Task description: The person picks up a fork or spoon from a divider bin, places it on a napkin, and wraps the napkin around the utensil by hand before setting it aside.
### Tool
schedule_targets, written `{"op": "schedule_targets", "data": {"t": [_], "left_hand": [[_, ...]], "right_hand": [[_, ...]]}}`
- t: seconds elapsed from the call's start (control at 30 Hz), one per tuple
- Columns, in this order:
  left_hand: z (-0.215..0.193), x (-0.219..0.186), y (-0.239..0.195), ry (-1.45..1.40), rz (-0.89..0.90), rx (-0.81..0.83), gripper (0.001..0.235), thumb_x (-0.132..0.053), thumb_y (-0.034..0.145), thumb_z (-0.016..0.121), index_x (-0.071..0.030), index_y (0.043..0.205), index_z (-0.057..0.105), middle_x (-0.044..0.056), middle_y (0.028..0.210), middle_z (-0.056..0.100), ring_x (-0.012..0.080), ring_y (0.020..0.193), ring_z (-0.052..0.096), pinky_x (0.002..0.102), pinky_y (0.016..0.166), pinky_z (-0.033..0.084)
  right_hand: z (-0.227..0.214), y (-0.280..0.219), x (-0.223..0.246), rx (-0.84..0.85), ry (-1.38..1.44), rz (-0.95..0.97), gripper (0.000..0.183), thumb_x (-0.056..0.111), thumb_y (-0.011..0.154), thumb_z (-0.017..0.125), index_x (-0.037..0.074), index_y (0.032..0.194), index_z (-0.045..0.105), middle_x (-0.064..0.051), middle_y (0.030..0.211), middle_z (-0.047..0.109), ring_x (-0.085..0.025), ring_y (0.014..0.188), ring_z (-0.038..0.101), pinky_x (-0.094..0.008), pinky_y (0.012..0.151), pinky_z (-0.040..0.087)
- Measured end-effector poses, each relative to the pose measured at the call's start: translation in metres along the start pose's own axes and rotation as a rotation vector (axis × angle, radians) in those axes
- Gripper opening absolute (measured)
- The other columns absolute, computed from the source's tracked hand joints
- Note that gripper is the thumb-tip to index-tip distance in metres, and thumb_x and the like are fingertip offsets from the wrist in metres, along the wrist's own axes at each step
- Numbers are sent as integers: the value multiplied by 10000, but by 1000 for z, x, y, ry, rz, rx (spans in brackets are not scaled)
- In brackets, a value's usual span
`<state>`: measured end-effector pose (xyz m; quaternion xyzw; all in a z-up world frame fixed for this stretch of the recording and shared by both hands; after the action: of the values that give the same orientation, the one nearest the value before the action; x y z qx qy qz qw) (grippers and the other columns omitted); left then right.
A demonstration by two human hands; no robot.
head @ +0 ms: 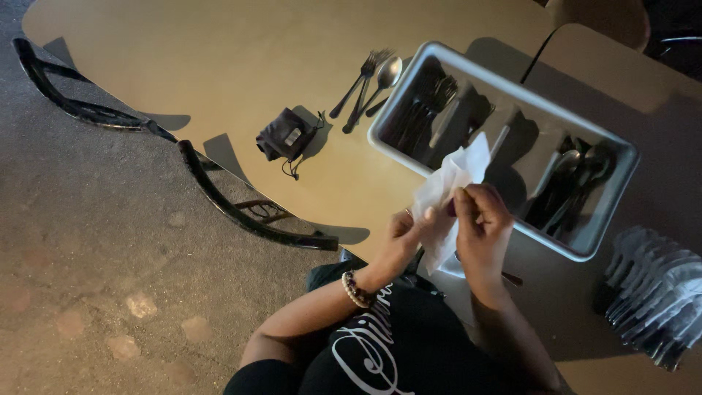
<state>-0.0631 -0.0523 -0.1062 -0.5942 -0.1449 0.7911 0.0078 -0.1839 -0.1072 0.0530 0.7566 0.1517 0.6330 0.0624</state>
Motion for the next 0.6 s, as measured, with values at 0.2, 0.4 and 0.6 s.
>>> {"op": "schedule_targets", "data": {"t": [0.2, 0.4, 0.6], "left_hand": [[17, -70, -4, -368, 134, 21, 278, -226, 967, 716, -12, 1139, 674, -4, 998, 733, 77, 854, 684, 246, 739, 567], [0, -61, -3, -428, 21, -33, 301, -248, 1087, 699, 45, 1019, 700, 26, 866, 692, 98, 685, 618, 249, 592, 495], [-35, -67, 16, -100, -150, -113, 236, -290, 962, 660, -61, 1001, 708, 23, 773, 726, 131, 612, 661, 305, 538, 546]], "right_hand": [[9, 0, 7, 51, -258, -89, 105, 86, 1023, 684, -15, 1008, 711, -65, 961, 701, -97, 778, 654, -244, 660, 528], [9, 2, -33, 131, 136, 245, 169, 166, 1018, 672, 3, 1015, 718, -55, 861, 730, -107, 740, 679, -243, 696, 556], [-32, 28, -78, 101, -21, 306, 249, 234, 1031, 633, 12, 1063, 741, -69, 905, 733, -123, 731, 679, -273, 676, 562]]}}
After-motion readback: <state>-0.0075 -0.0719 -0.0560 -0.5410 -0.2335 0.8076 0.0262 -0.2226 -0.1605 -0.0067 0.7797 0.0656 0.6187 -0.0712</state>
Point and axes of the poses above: each hand's wrist, its own y-axis towards the middle knuckle, its own z-axis out of the palm, x = y × z, the point moved 8 cm from there along y, towards the middle knuckle
